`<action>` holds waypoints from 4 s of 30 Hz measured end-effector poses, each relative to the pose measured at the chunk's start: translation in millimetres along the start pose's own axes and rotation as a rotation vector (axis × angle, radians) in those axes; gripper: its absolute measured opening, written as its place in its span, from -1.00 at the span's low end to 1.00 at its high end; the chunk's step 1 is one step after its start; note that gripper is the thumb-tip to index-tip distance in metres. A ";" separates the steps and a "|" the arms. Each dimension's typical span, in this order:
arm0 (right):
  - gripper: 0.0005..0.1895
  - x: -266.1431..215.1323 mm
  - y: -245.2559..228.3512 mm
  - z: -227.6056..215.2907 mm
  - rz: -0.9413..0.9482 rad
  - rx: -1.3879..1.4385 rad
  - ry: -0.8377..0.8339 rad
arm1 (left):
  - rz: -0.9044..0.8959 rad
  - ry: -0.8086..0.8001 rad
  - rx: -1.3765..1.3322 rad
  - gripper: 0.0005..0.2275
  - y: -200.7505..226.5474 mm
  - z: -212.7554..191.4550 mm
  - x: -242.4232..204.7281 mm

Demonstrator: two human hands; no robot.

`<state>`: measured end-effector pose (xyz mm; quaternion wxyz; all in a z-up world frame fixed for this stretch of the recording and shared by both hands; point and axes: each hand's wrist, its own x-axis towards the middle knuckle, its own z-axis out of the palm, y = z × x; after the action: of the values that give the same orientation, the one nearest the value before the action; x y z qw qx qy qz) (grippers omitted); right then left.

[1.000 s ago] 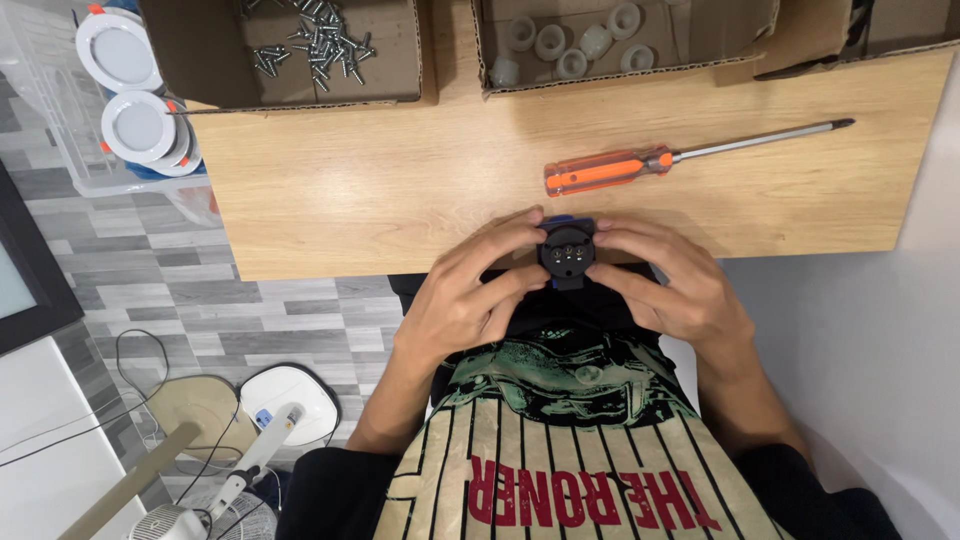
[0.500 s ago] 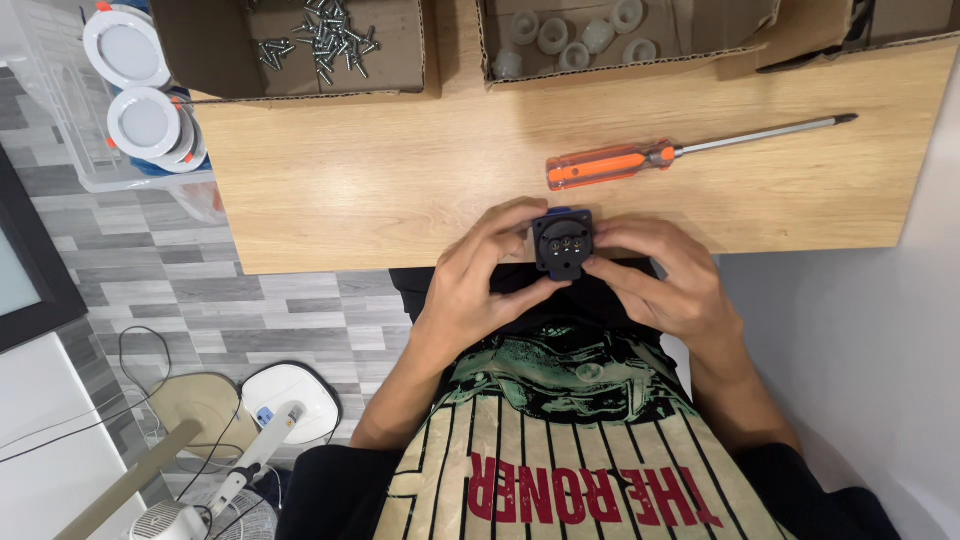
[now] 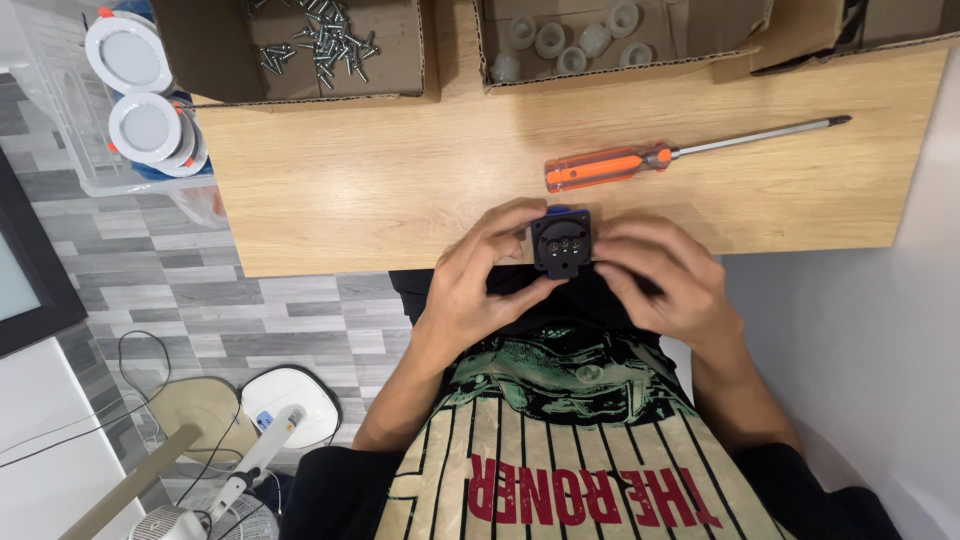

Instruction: The person assembles a blue electrical socket by inserting a white plastic insert and securing it with screws. They use a screwdriver to tighten the screws into the socket, then place the completed assembly into a plastic bin. The process is repeated with another socket.

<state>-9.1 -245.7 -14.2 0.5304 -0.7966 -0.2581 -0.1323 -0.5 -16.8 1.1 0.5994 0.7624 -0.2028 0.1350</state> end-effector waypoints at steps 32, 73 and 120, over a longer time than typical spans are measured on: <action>-0.85 57.8 -33.1 -27.8 0.009 -0.033 0.074 | -0.191 0.018 -0.347 -0.86 12.0 7.3 25.3; -0.49 243.9 69.4 -149.6 0.553 -0.854 0.097 | -0.379 -0.125 -0.783 -0.36 -3.2 -30.9 -27.3; -0.35 39.1 -0.1 -7.1 0.040 0.148 -0.219 | 0.088 -0.139 -0.042 -0.59 33.9 -22.0 29.1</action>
<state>23.8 -241.6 7.7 0.5591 -0.7698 -0.3076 -0.0145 10.0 -6.5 48.7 0.5934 0.7475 -0.2800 0.1036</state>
